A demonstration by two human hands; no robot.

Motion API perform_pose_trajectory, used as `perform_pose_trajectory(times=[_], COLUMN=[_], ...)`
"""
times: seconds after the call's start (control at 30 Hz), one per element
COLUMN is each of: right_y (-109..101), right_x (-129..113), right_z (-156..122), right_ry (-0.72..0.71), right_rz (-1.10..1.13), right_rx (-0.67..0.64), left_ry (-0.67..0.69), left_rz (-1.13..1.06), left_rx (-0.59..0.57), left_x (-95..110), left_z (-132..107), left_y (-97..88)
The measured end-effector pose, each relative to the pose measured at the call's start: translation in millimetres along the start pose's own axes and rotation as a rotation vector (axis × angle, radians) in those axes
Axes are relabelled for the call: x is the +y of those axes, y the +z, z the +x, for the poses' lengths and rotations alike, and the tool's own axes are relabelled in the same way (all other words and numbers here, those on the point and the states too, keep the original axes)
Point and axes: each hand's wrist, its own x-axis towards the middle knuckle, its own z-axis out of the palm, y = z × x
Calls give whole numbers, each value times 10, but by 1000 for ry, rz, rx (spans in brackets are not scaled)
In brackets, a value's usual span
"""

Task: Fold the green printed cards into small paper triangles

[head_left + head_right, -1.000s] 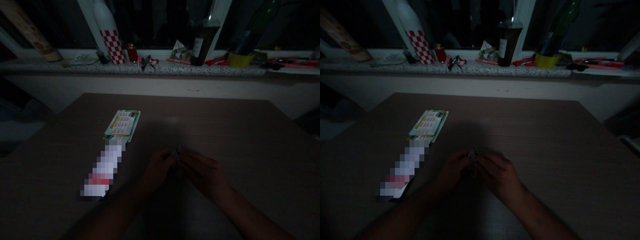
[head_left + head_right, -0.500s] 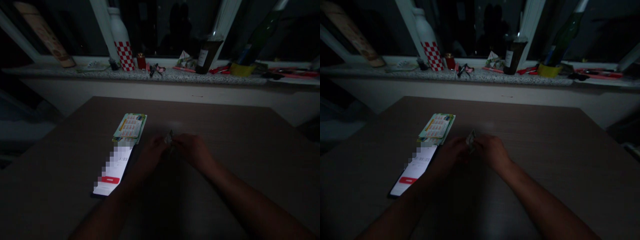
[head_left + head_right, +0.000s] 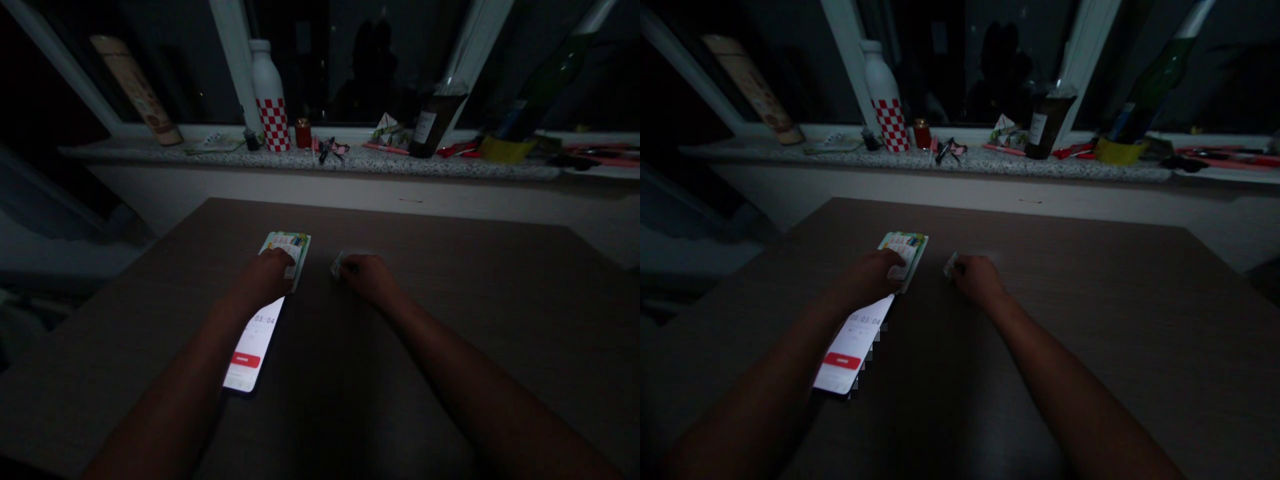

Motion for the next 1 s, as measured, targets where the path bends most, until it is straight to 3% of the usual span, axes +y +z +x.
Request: perform_pose_trajectory(times=[0.27, 0.57, 0.73, 0.9, 1.0], right_y=[-68, -93, -124, -173, -207], right_x=[63, 162, 155, 102, 81], right_z=[-168, -426, -513, -619, -678], right_ry=[37, 65, 57, 45, 36], right_rz=[106, 171, 200, 225, 234], right_rx=[84, 128, 123, 106, 102], left_ry=[-62, -49, -68, -148, -183], left_rz=[-6, -20, -9, -43, -95], left_rx=[-92, -95, 6, 229, 194], left_x=[-101, -59, -9, 44, 22], left_z=[52, 58, 38, 10, 37], left_y=[67, -1, -56, -65, -34])
